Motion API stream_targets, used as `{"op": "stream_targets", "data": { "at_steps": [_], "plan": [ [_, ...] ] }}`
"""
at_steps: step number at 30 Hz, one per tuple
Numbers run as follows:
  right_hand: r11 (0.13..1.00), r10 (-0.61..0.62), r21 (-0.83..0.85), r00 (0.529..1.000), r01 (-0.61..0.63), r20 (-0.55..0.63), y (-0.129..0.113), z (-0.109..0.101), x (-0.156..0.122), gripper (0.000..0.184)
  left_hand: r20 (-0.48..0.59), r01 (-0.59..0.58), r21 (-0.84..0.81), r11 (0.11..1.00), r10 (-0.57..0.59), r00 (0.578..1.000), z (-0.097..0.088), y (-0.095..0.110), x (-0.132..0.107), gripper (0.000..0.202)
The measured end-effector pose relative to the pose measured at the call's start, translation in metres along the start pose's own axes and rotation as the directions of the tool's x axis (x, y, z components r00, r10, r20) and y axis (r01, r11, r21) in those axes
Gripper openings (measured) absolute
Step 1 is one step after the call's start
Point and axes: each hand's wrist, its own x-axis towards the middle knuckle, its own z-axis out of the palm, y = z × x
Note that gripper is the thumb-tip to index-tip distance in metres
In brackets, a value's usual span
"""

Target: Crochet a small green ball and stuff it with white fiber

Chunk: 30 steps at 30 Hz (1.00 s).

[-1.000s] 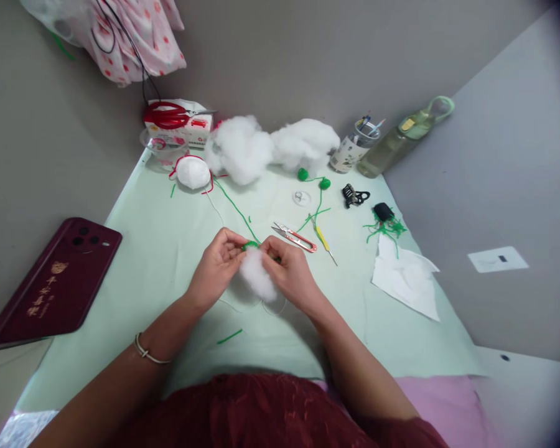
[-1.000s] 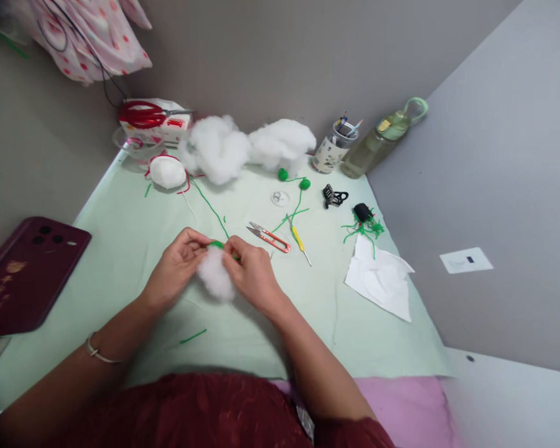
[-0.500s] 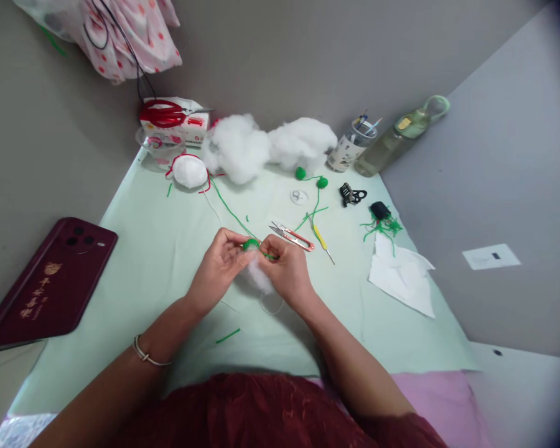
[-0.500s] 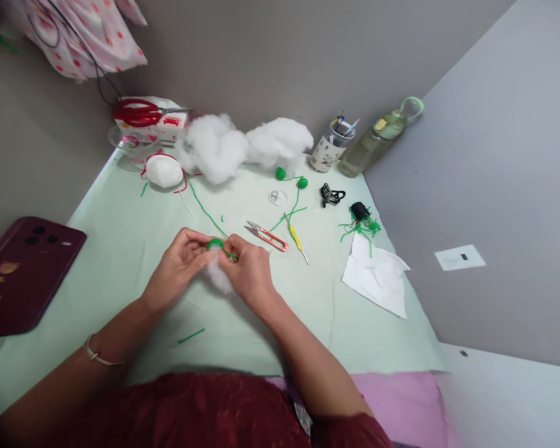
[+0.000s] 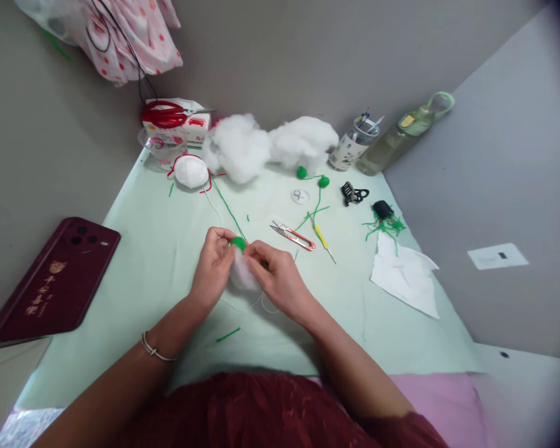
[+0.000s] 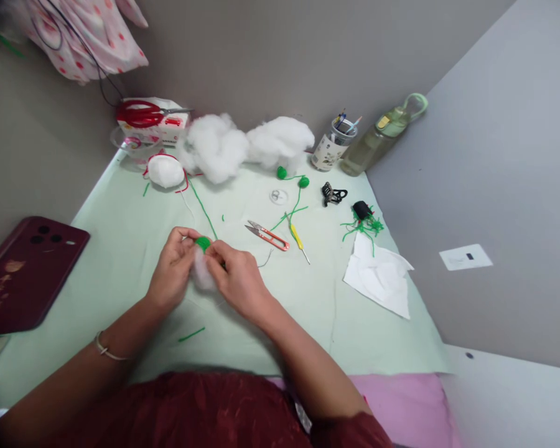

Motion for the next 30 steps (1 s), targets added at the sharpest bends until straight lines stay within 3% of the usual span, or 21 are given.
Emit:
{"op": "stream_targets", "data": {
  "at_steps": [3, 5, 8, 10, 12, 15, 19, 25, 30],
  "plan": [
    [0.991, -0.078, -0.113, 0.989, 0.064, -0.125, 0.011, -0.012, 0.006, 0.012, -0.001, 0.009, -0.053, 0.999, -0.009, 1.000, 0.001, 0.001, 0.002, 0.032],
    [0.989, -0.134, -0.090, 0.971, 0.118, -0.199, 0.013, -0.020, 0.008, 0.017, 0.006, 0.018, -0.074, 0.997, -0.018, 1.000, 0.002, 0.003, 0.003, 0.036],
    [0.957, -0.153, 0.225, 0.978, 0.183, -0.144, 0.009, -0.024, 0.006, 0.025, 0.054, 0.061, -0.088, 0.994, -0.056, 0.997, 0.003, 0.007, 0.001, 0.039],
    [0.869, -0.110, 0.480, 0.993, 0.121, -0.051, 0.006, -0.023, 0.005, 0.031, 0.084, 0.087, -0.097, 0.992, -0.079, 0.993, 0.003, 0.009, 0.000, 0.039],
    [0.821, -0.030, 0.570, 0.999, 0.035, -0.018, 0.004, -0.020, 0.005, 0.028, 0.086, 0.091, -0.105, 0.990, -0.082, 0.993, 0.003, 0.010, -0.002, 0.039],
    [0.924, 0.033, 0.383, 0.996, 0.001, -0.080, 0.006, -0.017, 0.006, 0.026, 0.058, 0.055, -0.105, 0.993, -0.049, 0.997, 0.004, 0.008, -0.003, 0.037],
    [0.995, 0.045, 0.085, 0.999, -0.045, 0.009, 0.012, -0.014, 0.009, 0.017, 0.015, -0.023, -0.054, 0.998, 0.024, 1.000, 0.003, 0.002, -0.004, 0.031],
    [0.991, 0.119, 0.060, 0.992, -0.116, -0.041, 0.022, -0.005, 0.011, 0.025, 0.051, -0.041, 0.027, 0.999, 0.040, 0.998, 0.003, 0.001, -0.005, 0.023],
    [0.997, 0.060, -0.033, 0.982, -0.067, -0.179, 0.021, -0.002, 0.009, 0.021, 0.125, 0.009, 0.053, 0.999, -0.015, 0.992, 0.004, 0.009, -0.008, 0.023]
  ]
}}
